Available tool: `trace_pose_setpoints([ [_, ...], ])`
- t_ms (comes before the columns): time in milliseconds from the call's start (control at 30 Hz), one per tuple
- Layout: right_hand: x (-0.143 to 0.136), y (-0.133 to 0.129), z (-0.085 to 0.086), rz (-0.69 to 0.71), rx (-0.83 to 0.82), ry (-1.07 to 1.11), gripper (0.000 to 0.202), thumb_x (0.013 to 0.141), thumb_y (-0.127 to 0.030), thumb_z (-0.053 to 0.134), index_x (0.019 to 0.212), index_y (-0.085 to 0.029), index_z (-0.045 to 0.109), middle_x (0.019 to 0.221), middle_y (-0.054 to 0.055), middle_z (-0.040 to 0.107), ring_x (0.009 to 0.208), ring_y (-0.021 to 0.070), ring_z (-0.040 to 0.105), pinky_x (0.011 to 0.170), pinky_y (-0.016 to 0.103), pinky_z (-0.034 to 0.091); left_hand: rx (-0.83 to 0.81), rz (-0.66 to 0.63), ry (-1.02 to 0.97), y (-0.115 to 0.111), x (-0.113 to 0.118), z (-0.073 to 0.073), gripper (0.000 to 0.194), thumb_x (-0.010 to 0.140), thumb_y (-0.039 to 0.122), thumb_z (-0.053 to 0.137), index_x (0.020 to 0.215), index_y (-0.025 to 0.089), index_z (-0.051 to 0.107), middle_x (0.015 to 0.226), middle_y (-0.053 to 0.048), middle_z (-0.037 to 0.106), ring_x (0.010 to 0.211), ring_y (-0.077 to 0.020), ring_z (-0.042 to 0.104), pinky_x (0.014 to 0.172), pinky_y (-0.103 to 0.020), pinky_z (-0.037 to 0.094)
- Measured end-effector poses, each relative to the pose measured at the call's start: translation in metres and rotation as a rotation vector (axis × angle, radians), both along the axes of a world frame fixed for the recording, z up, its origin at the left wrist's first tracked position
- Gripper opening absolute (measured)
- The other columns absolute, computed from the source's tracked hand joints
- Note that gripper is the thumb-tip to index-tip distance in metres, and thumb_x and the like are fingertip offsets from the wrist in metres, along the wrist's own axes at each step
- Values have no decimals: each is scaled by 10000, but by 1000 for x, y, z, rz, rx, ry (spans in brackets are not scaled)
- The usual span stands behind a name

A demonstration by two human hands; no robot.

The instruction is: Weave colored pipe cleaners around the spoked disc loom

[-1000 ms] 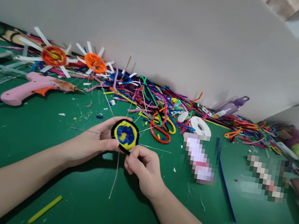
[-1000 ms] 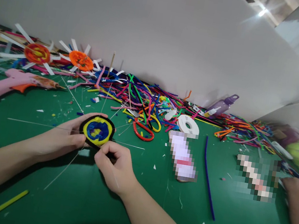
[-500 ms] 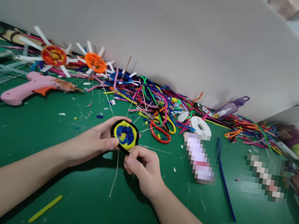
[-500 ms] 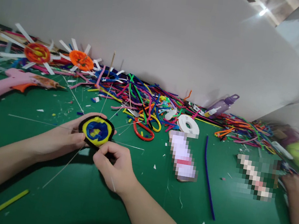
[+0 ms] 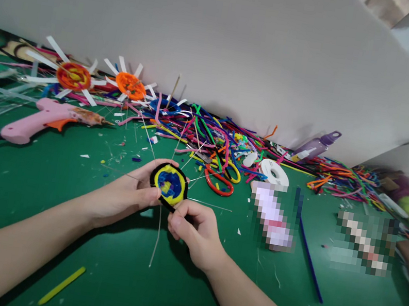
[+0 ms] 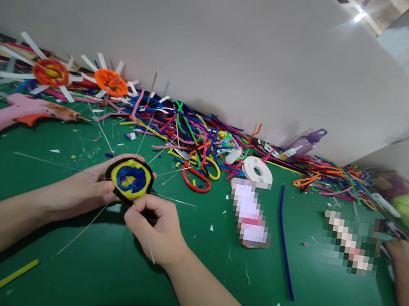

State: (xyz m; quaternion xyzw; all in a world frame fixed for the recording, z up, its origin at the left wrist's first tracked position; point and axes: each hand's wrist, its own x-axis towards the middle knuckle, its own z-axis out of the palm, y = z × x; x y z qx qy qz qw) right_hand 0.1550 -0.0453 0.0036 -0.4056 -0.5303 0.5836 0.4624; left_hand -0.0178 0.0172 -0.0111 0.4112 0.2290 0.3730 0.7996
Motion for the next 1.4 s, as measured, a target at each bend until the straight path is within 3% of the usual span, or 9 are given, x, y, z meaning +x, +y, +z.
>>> trace_pose_setpoints([
  [167, 1, 0, -1, 5, 13, 11, 369, 789, -483, 681, 627, -192, 523, 560, -36, 472, 518, 95, 393, 527, 261, 321, -8, 16, -22, 0, 0, 1, 552, 732, 307, 804, 1233, 279, 573, 1173, -81, 692, 1063, -254, 658, 903, -345, 521],
  [433, 2, 1, -7, 15, 30, 101, 288, 875, -439, 604, 769, -172, 628, 608, -25, 505, 515, 89, 430, 522, 252, 338, -46, 95, -51, 0, 1, 3, 517, 718, 299, 819, 1181, 273, 590, 1075, -13, 720, 1026, -198, 661, 890, -286, 512],
  [600, 1, 3, -9, -42, -4, 148, 298, 857, -458, 632, 799, -166, 652, 660, -11, 551, 506, 78, 452, 490, 240, 340, -15, 140, -75, 1, 3, 4, 470, 725, 299, 812, 1145, 239, 610, 1044, -33, 729, 996, -208, 674, 864, -295, 521],
  [900, 0, 7, -9, -187, 24, 160, 219, 850, -390, 643, 825, -179, 696, 652, -20, 552, 465, 60, 435, 455, 231, 319, -9, 111, -107, 2, 2, 1, 421, 741, 310, 804, 1107, 222, 616, 1026, -19, 731, 964, -187, 680, 893, -290, 522],
  [1233, 2, 11, -12, -285, -107, 358, 207, 859, -367, 609, 977, -197, 610, 599, -36, 589, 431, 70, 462, 436, 198, 332, -16, 214, -95, 3, 4, 3, 427, 743, 209, 795, 1135, 257, 634, 1134, 3, 700, 1079, -181, 635, 914, -255, 514],
  [1400, 4, 15, -10, -302, -199, 491, 267, 845, -393, 529, 932, -168, 642, 623, 3, 637, 411, 97, 509, 422, 219, 365, 0, 239, -110, 5, 4, 0, 412, 746, 218, 795, 1121, 249, 627, 1121, 4, 707, 1040, -163, 649, 914, -257, 521],
])
